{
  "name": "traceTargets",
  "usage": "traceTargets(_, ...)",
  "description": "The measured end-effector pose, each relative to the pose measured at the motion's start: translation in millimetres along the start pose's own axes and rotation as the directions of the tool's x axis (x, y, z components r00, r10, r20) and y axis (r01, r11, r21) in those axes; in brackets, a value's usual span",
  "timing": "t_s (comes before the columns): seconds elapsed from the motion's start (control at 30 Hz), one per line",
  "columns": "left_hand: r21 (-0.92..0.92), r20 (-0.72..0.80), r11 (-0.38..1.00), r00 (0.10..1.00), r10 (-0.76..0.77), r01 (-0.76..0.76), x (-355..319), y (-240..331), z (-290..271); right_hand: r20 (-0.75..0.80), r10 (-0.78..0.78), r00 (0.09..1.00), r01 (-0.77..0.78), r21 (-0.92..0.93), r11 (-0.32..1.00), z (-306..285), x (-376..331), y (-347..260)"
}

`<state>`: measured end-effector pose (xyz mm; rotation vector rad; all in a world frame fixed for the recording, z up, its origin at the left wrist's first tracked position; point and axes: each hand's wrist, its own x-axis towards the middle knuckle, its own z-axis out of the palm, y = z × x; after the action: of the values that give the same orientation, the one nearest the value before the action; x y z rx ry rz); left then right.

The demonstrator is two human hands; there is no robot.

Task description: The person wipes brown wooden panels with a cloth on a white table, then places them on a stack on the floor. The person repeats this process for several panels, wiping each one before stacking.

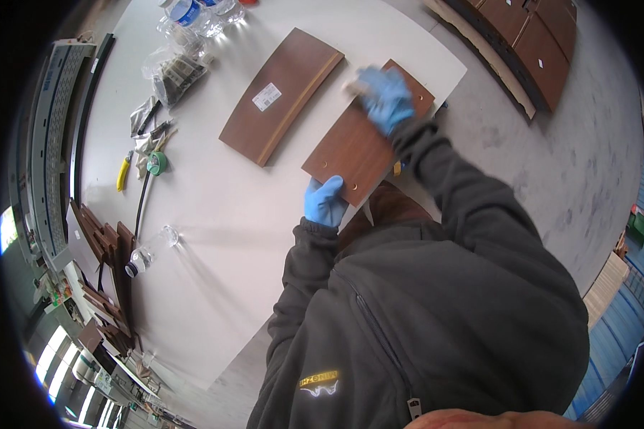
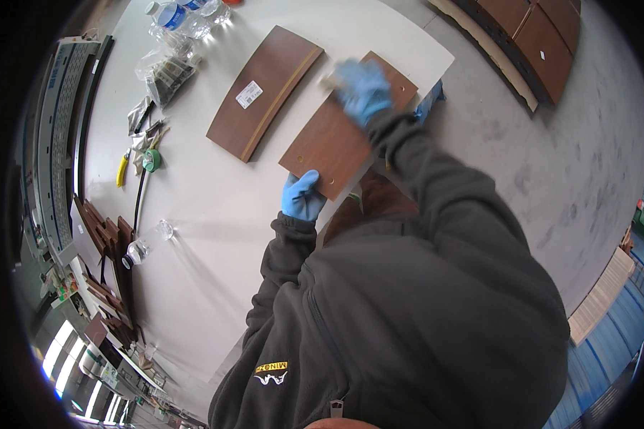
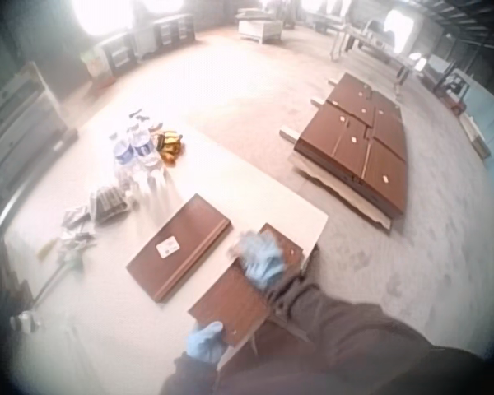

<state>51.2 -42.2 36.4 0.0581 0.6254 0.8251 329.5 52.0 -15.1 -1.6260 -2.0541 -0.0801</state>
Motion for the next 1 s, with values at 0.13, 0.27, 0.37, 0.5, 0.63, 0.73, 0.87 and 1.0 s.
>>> traceTargets(0.13, 0.004, -0.016, 1.0, 1.0, 0.023, -0.023, -0.5, -0.4, -7.6, 0.166, 0.612, 0.773, -0.626, 0.353, 0.695, -35.4, 49.2, 79.8)
traceTargets(0.27, -0.104, -0.104, 0.994, 0.994, 0.021, -0.031, 7.0, -2.3, -21.0, -0.103, 0.201, 0.974, -0.153, 0.354, 0.923, -84.2, 21.9, -52.8)
traceTargets(0.37, -0.349, 0.424, 0.897, 0.9, -0.107, 0.271, 17.6, -0.5, -32.7, 0.059, -0.195, 0.979, 0.13, 0.557, 0.821, -82.1, -33.4, -145.0)
traceTargets(0.5, -0.305, -0.057, 0.933, 0.974, -0.22, 0.193, 28.2, -5.9, -40.0, 0.077, -0.01, 0.997, -0.046, 0.69, 0.723, -51.9, -57.2, -143.9)
traceTargets(0.63, -0.321, 0.024, 0.921, 0.974, -0.224, 0.22, 30.7, -8.1, -38.2, 0.119, -0.19, 0.974, 0.116, 0.458, 0.881, -51.8, -44.3, -107.5)
traceTargets(0.73, -0.179, -0.287, 0.98, 0.948, -0.135, 0.085, 18.7, 6.0, -30.6, 0.025, 0.045, 0.999, -0.046, 0.027, 0.999, -66.4, -28.3, -32.6)
traceTargets(0.87, 0.082, -0.205, 0.996, 0.979, -0.022, 0.039, -6.6, 33.5, -0.3, -0.232, 0.322, 0.918, -0.299, 0.129, 0.946, -62.5, -20.6, 76.9)
traceTargets(1.0, 0.695, -0.27, 0.717, 0.904, 0.33, -0.054, -46.7, 64.3, 58.9, 0.019, 0.868, 0.497, -0.571, 0.76, 0.311, -79.4, -21.6, 77.5)
